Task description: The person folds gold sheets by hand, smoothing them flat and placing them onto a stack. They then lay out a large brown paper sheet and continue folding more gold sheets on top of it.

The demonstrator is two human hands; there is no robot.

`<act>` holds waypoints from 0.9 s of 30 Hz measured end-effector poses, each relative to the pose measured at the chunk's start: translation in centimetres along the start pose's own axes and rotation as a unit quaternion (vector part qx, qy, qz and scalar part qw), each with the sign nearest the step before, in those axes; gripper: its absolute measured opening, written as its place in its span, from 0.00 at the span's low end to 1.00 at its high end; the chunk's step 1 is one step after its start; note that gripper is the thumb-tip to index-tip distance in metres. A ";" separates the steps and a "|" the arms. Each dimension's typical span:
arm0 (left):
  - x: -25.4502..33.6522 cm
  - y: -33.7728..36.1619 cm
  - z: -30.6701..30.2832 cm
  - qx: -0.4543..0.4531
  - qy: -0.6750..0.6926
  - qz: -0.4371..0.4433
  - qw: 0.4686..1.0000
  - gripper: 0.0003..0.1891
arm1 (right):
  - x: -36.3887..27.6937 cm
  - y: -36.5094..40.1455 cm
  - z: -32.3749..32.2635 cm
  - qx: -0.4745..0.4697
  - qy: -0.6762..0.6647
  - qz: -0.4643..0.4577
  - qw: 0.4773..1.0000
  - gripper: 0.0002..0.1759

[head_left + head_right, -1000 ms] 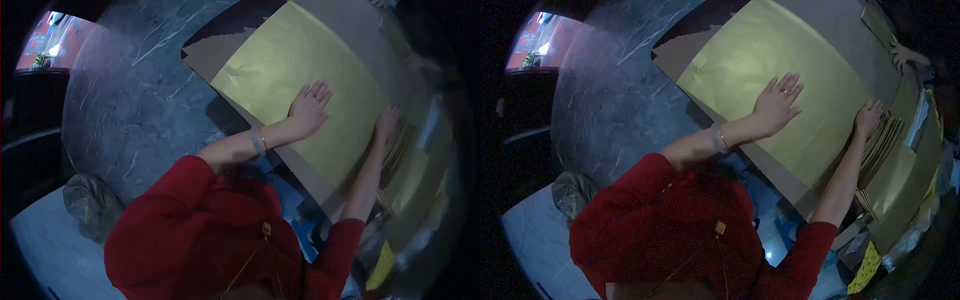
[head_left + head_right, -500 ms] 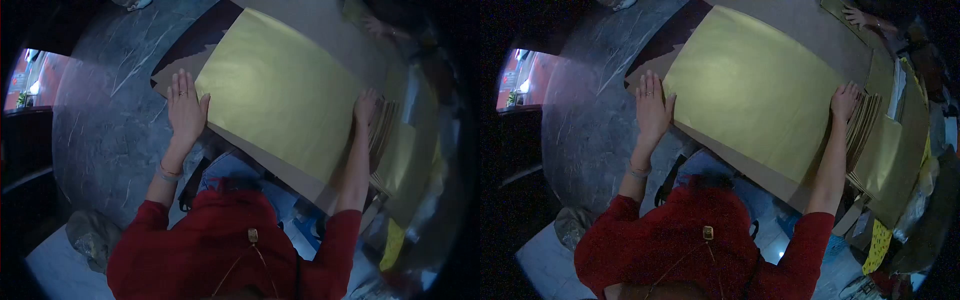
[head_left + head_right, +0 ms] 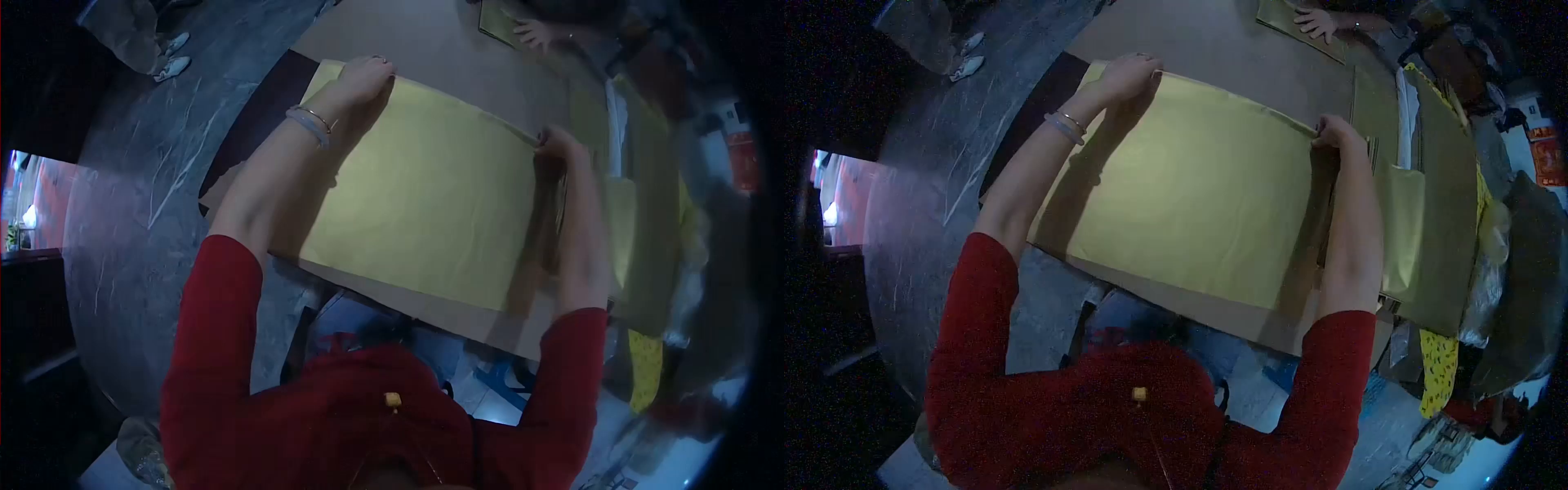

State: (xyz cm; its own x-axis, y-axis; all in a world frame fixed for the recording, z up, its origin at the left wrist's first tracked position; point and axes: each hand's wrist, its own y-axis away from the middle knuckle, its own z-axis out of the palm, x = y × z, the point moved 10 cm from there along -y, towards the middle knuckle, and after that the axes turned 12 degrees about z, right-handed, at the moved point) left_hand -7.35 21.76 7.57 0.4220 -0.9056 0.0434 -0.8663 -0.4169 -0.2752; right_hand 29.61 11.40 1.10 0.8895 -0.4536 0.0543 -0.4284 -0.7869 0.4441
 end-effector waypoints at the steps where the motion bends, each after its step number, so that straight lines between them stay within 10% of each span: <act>1: -1.3 -0.5 0.7 -0.043 -0.014 -0.014 0.999 0.14 | -0.6 1.2 -0.3 -0.001 -0.026 0.003 1.000 0.26; 10: -5.7 -1.1 0.5 -0.200 0.078 -0.022 0.976 0.15 | -1.8 6.9 -4.3 0.133 -0.139 -0.073 0.979 0.16; 20: 2.7 5.3 -30.9 0.279 -0.004 0.135 0.951 0.10 | 0.5 33.0 -20.7 0.582 -0.110 -0.164 0.788 0.13; 27: 9.3 15.1 -27.8 0.280 -0.073 0.188 0.939 0.08 | -4.4 47.5 -7.4 0.590 -0.072 -0.208 0.777 0.08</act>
State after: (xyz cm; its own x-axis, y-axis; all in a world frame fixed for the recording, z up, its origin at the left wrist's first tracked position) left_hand -23.90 4.89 30.50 0.1824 -0.9431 -0.2780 -0.7026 0.0728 -0.7079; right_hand 6.54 -20.88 28.56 0.9994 -0.0327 -0.0121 -0.0310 -0.6744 -0.7378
